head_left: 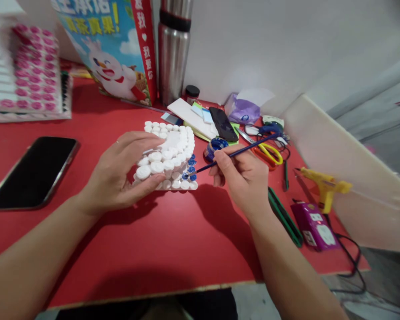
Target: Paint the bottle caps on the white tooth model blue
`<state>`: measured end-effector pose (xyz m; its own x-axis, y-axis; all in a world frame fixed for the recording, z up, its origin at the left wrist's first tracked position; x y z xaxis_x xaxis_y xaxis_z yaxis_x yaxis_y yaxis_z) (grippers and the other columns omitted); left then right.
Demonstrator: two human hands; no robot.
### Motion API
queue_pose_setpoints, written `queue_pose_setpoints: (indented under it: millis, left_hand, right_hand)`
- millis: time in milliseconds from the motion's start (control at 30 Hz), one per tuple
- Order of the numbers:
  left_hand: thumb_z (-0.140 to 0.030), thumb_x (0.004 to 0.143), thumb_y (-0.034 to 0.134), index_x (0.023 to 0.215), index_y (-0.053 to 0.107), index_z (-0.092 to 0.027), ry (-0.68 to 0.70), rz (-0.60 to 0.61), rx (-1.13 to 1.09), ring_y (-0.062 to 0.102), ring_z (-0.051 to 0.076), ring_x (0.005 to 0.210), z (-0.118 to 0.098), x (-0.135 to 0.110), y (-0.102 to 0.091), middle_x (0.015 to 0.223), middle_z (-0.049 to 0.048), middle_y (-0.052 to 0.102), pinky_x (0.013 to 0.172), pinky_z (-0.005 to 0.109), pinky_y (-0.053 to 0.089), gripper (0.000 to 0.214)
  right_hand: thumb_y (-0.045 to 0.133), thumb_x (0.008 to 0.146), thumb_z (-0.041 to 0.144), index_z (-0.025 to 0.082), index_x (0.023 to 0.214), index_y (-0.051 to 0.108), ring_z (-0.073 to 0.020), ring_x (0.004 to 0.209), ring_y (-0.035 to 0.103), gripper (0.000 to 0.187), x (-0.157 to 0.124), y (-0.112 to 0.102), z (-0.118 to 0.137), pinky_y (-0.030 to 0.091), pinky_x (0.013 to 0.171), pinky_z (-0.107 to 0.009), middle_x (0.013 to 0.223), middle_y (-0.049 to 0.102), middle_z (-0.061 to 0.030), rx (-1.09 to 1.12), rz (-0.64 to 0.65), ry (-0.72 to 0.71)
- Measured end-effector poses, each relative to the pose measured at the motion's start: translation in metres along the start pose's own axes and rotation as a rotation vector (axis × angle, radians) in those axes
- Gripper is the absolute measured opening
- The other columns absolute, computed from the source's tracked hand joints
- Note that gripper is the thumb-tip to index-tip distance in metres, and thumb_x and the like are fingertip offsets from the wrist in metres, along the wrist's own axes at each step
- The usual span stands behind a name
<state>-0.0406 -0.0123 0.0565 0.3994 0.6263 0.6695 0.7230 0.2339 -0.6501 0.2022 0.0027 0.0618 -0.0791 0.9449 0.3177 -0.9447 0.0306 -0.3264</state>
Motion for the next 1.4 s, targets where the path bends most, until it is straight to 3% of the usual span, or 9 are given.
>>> queue_pose_setpoints:
  millis: [800, 1100, 1400]
  left_hand:
    - [-0.027, 0.095, 0.071, 0.139, 0.061, -0.013, 0.000, 0.000, 0.002, 0.066, 0.035, 0.129, -0.0007, 0.0003, 0.0003, 0.134, 0.0219, 0.068, 0.111, 0.052, 0.055, 0.047]
    - [-0.031, 0.096, 0.069, 0.139, 0.061, -0.021, -0.018, -0.023, 0.019, 0.066, 0.033, 0.129, 0.0011, -0.0004, -0.0004, 0.137, 0.0165, 0.069, 0.111, 0.053, 0.057, 0.045]
    - [-0.027, 0.096, 0.071, 0.140, 0.060, -0.018, -0.014, -0.026, 0.012, 0.065, 0.031, 0.130, 0.0022, -0.0025, -0.0014, 0.137, 0.0188, 0.068, 0.113, 0.051, 0.056, 0.046]
  right_hand:
    - [0.067, 0.104, 0.049, 0.021, 0.094, 0.067, -0.0101, 0.050, 0.064, 0.030, 0.0017, 0.0010, -0.0002, 0.053, 0.049, -0.025, 0.069, 0.072, 0.0025, -0.007, 0.003, -0.007]
    - [0.066, 0.104, 0.050, 0.022, 0.091, 0.066, -0.0103, 0.049, 0.064, 0.032, 0.0029, -0.0042, 0.0027, 0.052, 0.049, -0.025, 0.068, 0.072, 0.0020, -0.033, 0.002, -0.040]
    - [0.066, 0.103, 0.053, 0.021, 0.096, 0.061, -0.0132, 0.053, 0.068, 0.033, 0.0055, -0.0075, -0.0043, 0.054, 0.053, -0.027, 0.071, 0.073, 0.0002, 0.028, 0.085, 0.013]
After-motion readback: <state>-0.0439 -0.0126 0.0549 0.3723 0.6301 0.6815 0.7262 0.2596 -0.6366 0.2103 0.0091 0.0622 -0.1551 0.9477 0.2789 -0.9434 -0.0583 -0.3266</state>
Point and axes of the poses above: each hand's wrist, its own x-axis towards the middle knuckle, its own y-axis out of the palm, z = x × y, the point moved 6 cm from there along x, towards the middle knuckle
